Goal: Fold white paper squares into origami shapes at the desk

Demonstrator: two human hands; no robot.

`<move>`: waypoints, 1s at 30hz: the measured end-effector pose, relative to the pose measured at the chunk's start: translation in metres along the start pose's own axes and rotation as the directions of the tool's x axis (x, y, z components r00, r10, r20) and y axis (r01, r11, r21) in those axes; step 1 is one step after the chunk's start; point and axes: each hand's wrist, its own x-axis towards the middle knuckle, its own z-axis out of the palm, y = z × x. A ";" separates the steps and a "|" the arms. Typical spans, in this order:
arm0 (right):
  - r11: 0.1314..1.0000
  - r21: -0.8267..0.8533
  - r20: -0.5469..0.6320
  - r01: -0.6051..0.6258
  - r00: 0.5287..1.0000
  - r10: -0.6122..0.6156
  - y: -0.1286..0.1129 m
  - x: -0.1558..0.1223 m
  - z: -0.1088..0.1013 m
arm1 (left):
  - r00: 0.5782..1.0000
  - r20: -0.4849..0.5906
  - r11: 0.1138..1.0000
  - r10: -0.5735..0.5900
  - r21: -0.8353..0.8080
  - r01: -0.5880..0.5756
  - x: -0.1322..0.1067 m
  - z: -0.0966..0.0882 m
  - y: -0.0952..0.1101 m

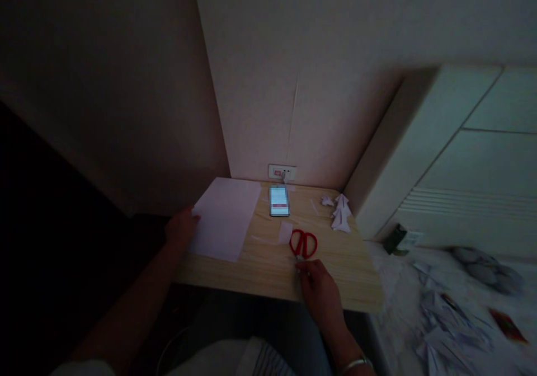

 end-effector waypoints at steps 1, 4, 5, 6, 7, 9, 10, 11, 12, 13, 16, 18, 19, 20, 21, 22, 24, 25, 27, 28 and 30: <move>1.000 0.002 0.003 0.001 1.000 -0.002 -0.001 -0.001 0.000 | 1.000 -0.002 1.000 0.002 0.005 -0.002 0.000 0.000 0.000; 1.000 0.009 0.022 0.001 1.000 -0.001 -0.001 -0.003 0.000 | 1.000 -0.004 1.000 0.005 0.013 -0.005 -0.001 0.001 0.000; 1.000 0.012 0.027 0.000 1.000 0.000 -0.001 -0.004 -0.001 | 1.000 -0.004 1.000 0.005 0.015 -0.005 -0.001 0.001 0.001; 1.000 0.014 0.028 -0.001 1.000 0.000 0.000 -0.005 -0.001 | 1.000 -0.006 1.000 0.007 0.015 -0.006 -0.002 0.001 0.001; 1.000 0.014 0.027 0.000 1.000 0.000 0.000 -0.006 -0.001 | 1.000 -0.008 1.000 0.008 0.016 -0.008 -0.002 0.001 0.001; 1.000 0.007 0.019 -0.005 1.000 0.004 0.001 -0.007 -0.001 | 1.000 -0.014 1.000 0.012 0.016 -0.011 -0.003 0.000 0.001; 1.000 0.005 0.014 -0.007 1.000 0.007 0.002 -0.007 0.000 | 1.000 -0.016 1.000 0.013 0.016 -0.013 -0.003 0.000 0.001; 1.000 0.007 0.011 -0.007 1.000 0.007 0.002 -0.008 0.000 | 1.000 -0.016 1.000 0.014 0.015 -0.014 -0.003 0.000 0.001; 1.000 0.010 0.010 -0.006 1.000 0.006 0.002 -0.008 0.000 | 1.000 -0.016 1.000 0.015 0.013 -0.014 -0.003 0.001 0.001; 1.000 0.014 0.015 -0.005 1.000 0.005 0.002 -0.008 0.001 | 1.000 -0.015 1.000 0.014 0.011 -0.014 -0.003 0.001 0.001; 1.000 0.022 0.040 -0.011 0.999 0.010 0.002 -0.010 0.002 | 1.000 -0.017 1.000 0.018 -0.005 -0.018 -0.004 0.000 0.002; 1.000 0.018 0.050 -0.021 0.999 0.020 0.001 -0.011 0.003 | 0.999 -0.038 0.999 0.021 -0.027 -0.022 -0.006 0.000 0.003; 1.000 0.020 0.050 -0.022 0.999 0.021 0.001 -0.012 0.003 | 0.998 -0.054 0.999 0.018 -0.042 -0.021 -0.007 0.000 0.004; 0.999 0.022 0.047 -0.023 0.999 0.022 0.000 -0.013 0.004 | 0.998 -0.068 0.998 0.012 -0.061 -0.016 -0.008 -0.001 0.004; 0.999 0.026 0.044 -0.026 0.999 0.025 0.000 -0.014 0.004 | 0.997 -0.079 0.996 -0.001 -0.084 -0.005 -0.007 -0.001 0.004; 0.999 0.031 0.044 -0.031 0.999 0.029 0.000 -0.014 0.004 | 0.996 -0.084 0.994 -0.019 -0.111 0.010 -0.006 -0.001 0.004; 0.998 0.040 0.049 -0.043 0.998 0.041 0.001 -0.016 0.004 | 0.996 -0.072 0.983 -0.054 -0.180 0.040 -0.001 -0.001 0.001; 0.998 0.042 0.055 -0.046 0.998 0.044 0.002 -0.017 0.004 | 0.996 -0.059 0.974 -0.067 -0.222 0.052 0.002 -0.002 -0.002; 0.998 0.050 0.065 -0.043 0.997 0.039 0.005 -0.018 0.005 | 0.997 -0.030 0.944 -0.073 -0.325 0.059 0.009 -0.004 -0.008; 0.998 0.055 0.066 -0.037 0.997 0.033 0.006 -0.018 0.005 | 0.997 -0.013 0.921 -0.071 -0.386 0.060 0.012 -0.005 -0.011; 0.997 0.067 0.055 -0.030 0.998 0.026 0.008 -0.018 0.007 | 0.997 0.004 0.855 -0.075 -0.515 0.067 0.014 -0.009 -0.018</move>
